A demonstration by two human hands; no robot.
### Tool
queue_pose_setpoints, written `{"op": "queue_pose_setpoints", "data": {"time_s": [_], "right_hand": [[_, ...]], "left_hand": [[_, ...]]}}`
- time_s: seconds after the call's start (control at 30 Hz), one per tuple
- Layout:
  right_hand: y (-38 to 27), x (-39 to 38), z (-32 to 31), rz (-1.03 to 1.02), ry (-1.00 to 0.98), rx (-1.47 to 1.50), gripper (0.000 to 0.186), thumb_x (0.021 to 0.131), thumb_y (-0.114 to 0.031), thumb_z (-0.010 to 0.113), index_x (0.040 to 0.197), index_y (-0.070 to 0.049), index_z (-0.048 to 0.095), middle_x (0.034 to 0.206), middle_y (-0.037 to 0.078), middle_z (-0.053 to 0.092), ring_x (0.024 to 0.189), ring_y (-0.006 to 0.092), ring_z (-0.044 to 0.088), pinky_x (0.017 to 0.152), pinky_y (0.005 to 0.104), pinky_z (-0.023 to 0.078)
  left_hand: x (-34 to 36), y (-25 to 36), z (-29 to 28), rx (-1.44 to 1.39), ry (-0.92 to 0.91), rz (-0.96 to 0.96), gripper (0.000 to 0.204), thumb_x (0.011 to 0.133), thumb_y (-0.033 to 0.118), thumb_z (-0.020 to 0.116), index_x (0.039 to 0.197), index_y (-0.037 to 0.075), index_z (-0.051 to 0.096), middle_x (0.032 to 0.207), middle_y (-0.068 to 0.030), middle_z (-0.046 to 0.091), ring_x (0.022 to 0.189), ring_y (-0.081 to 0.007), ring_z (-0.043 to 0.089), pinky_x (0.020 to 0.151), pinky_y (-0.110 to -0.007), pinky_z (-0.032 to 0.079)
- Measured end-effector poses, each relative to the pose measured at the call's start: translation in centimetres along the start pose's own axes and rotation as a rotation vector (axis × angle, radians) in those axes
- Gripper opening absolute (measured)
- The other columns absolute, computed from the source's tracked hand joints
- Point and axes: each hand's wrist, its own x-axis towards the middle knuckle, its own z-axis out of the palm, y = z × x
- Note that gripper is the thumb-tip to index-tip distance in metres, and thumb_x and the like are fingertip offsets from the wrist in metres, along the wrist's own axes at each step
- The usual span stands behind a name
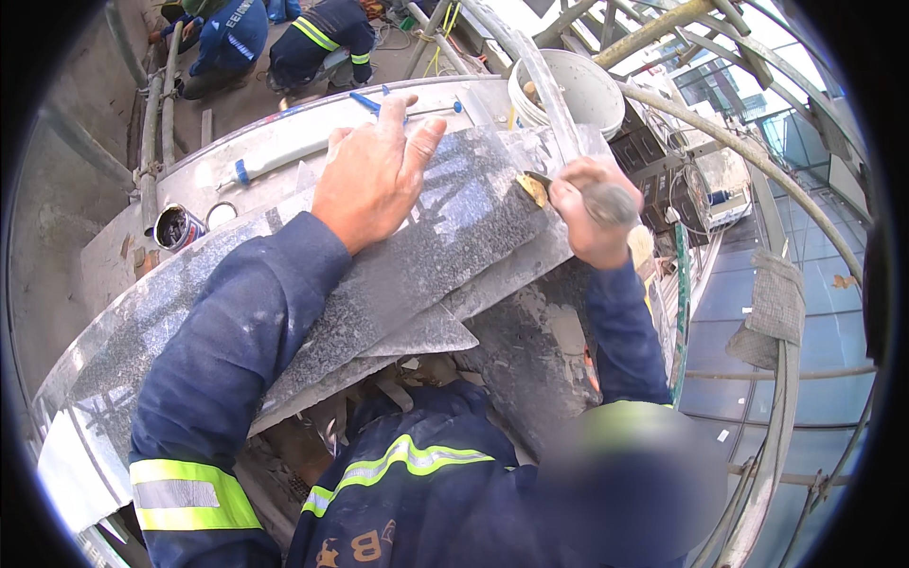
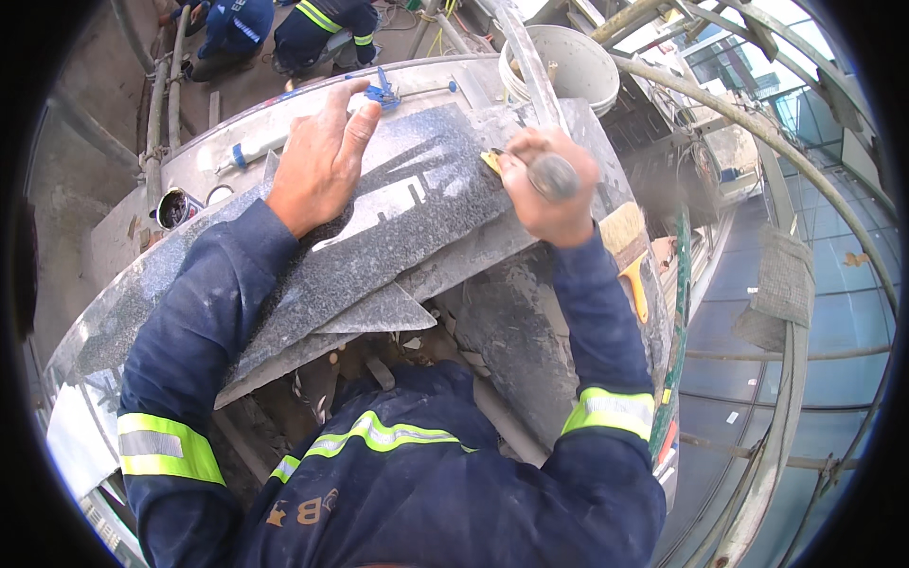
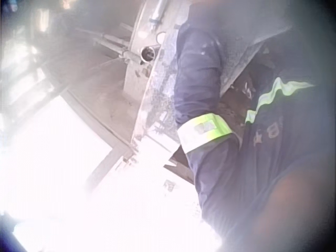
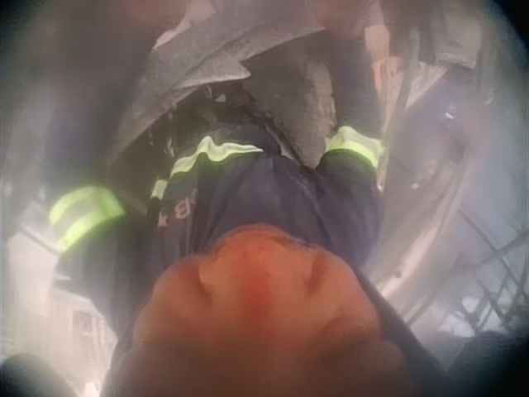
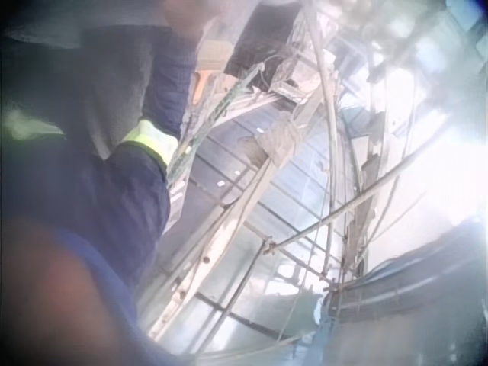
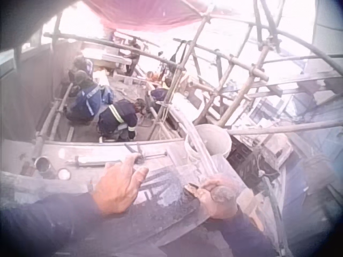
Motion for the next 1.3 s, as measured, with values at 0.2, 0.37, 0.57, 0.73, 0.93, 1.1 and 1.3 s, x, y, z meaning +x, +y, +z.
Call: {"op": "queue_pose_setpoints", "data": {"time_s": [0.2,0.37,0.57,0.73,0.93,1.1,1.3], "right_hand": [[-6.1,1.3,1.4,-0.437,-0.045,0.212,0.014,0.069,0.008,0.069,0.079,0.0,0.063,0.068,0.01,0.061,0.054,0.0173,0.06,0.056,0.0291,0.052],[-4.9,1.9,0.9,-0.314,0.11,0.473,0.02,0.072,0.013,0.063,0.089,0.004,0.06,0.064,0.008,0.061,0.053,0.0143,0.058,0.052,0.0293,0.05],[-3.1,1.9,1.6,-0.32,-0.151,-0.034,0.014,0.07,0.006,0.07,0.08,0.0,0.062,0.069,0.007,0.063,0.059,0.0146,0.062,0.056,0.0276,0.05],[-6.0,1.7,1.2,-0.448,-0.106,0.467,0.017,0.066,0.008,0.071,0.079,-0.001,0.063,0.066,0.007,0.062,0.056,0.0176,0.061,0.059,0.0301,0.053],[0.1,0.8,-0.3,-0.141,-0.042,0.128,0.019,0.07,0.006,0.07,0.087,0.0,0.062,0.071,0.008,0.064,0.06,0.0166,0.063,0.061,0.0293,0.053],[-4.8,1.5,1.6,-0.446,-0.08,0.138,0.018,0.074,0.008,0.067,0.09,0.002,0.061,0.066,0.009,0.063,0.059,0.0168,0.062,0.06,0.0265,0.052],[-3.3,1.1,0.1,-0.281,-0.017,0.435,0.017,0.073,0.012,0.063,0.086,0.0,0.062,0.072,0.008,0.064,0.06,0.0161,0.062,0.056,0.028,0.05]], "left_hand": [[-0.6,-0.3,-0.8,-0.045,-0.023,-0.102,0.058,0.105,0.049,0.035,0.131,-0.002,0.048,0.081,-0.0201,0.068,0.09,-0.0398,0.065,0.095,-0.049,0.037],[-0.5,-0.6,-0.4,0.015,0.008,-0.047,0.058,0.105,0.048,0.035,0.131,-0.002,0.048,0.084,-0.0202,0.068,0.091,-0.0386,0.065,0.095,-0.049,0.037],[-0.5,-0.1,0.0,0.005,-0.025,-0.041,0.057,0.105,0.047,0.036,0.131,-0.002,0.048,0.083,-0.0202,0.068,0.092,-0.0382,0.065,0.095,-0.05,0.036],[-0.5,-0.8,-0.8,0.027,-0.001,-0.086,0.056,0.105,0.046,0.037,0.132,-0.002,0.047,0.084,-0.0208,0.068,0.093,-0.0377,0.065,0.096,-0.051,0.036],[-0.7,-0.6,0.3,0.036,0.044,-0.019,0.053,0.106,0.047,0.033,0.133,0.004,0.048,0.085,-0.0201,0.067,0.094,-0.0392,0.064,0.095,-0.048,0.037],[-0.6,-0.6,-0.6,0.005,-0.004,-0.043,0.056,0.104,0.045,0.039,0.13,-0.004,0.048,0.086,-0.0215,0.069,0.095,-0.038,0.065,0.096,-0.051,0.037],[-0.4,-0.3,-0.6,0.013,-0.035,-0.06,0.055,0.104,0.046,0.039,0.13,-0.002,0.049,0.087,-0.0211,0.069,0.095,-0.0381,0.065,0.095,-0.05,0.037]]}}
